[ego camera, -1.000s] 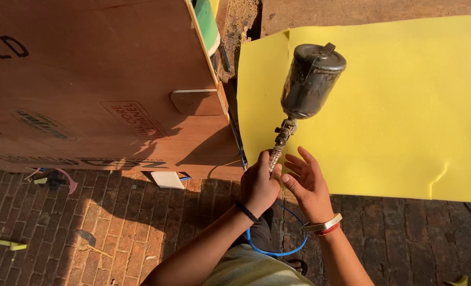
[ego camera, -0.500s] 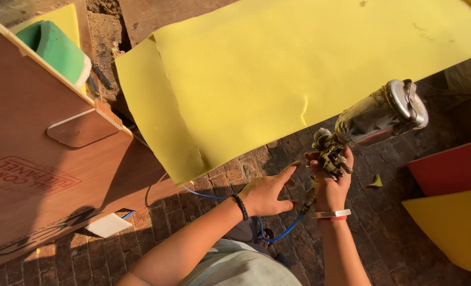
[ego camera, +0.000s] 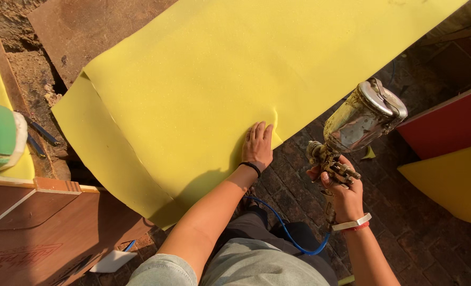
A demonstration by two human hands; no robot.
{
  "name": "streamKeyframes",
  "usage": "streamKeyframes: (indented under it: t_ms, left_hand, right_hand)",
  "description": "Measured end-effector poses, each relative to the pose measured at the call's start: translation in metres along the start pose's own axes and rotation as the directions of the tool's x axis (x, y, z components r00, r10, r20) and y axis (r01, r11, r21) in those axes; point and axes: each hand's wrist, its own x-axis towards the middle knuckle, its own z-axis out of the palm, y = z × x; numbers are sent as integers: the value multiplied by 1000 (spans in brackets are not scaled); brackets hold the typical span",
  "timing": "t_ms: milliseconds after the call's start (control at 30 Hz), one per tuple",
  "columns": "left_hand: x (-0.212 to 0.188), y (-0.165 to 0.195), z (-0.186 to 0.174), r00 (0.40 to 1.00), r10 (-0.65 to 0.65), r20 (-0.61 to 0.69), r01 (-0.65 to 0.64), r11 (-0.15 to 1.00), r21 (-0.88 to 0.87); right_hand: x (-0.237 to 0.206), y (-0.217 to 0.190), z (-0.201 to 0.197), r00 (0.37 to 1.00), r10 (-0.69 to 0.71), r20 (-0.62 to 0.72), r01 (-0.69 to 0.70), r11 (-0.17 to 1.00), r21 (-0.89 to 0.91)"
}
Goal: The person holds a spray gun and sprays adhesive onto yellow foam sheets laid on a work surface, lifting and repositioning the sheets to coat different areas. They then align a foam strip with the sprayed sheet and press it down flat with both hands.
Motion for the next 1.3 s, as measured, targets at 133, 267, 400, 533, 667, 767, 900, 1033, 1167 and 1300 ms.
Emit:
streamKeyframes:
  t_ms: [133, 267, 400, 533, 667, 767, 900, 1033, 1167, 1300]
  left_hand:
    - [-13, -23, 5, 993, -96, -66, 67, 932, -355]
    - [-16, -34, 16, 969, -85, -230, 7, 948, -319]
    - [-17, -28, 24, 870, -408, 276, 413, 910, 45]
    - [-21, -22, 24, 911, -411, 27, 410, 897, -168]
    - [-17, -17, 15, 933, -340, -119, 298, 915, -273]
    - [-12, -14, 8, 915, -380, -133, 332, 899, -286]
    - [-8, -10, -3, 825, -561, 72, 545, 755, -366]
    - [-4, -7, -10, 802, -597, 39, 558, 724, -406]
    - [-3, -6, -14, 822, -570, 10, 521, 744, -417]
    - [-4, -6, -14, 799, -599, 51, 559, 709, -431]
  right_hand:
    - [40, 2, -6, 995, 96, 18, -94, 993, -74]
    - [88, 12, -10, 976, 173, 133, -164, 984, -75]
    - [133, 26, -10, 938, 255, 234, -241, 967, -89]
    - [155, 35, -10, 913, 287, 289, -264, 957, -117]
    - [164, 37, -9, 908, 290, 304, -255, 956, -148]
    - [168, 33, -11, 907, 298, 297, -265, 953, -145]
    - [168, 29, -20, 907, 309, 287, -252, 942, -219]
    - [170, 31, -26, 912, 291, 290, -248, 952, -178]
    - [173, 34, -26, 932, 246, 267, -208, 964, -163]
    - [174, 36, -28, 946, 230, 228, -190, 964, -183]
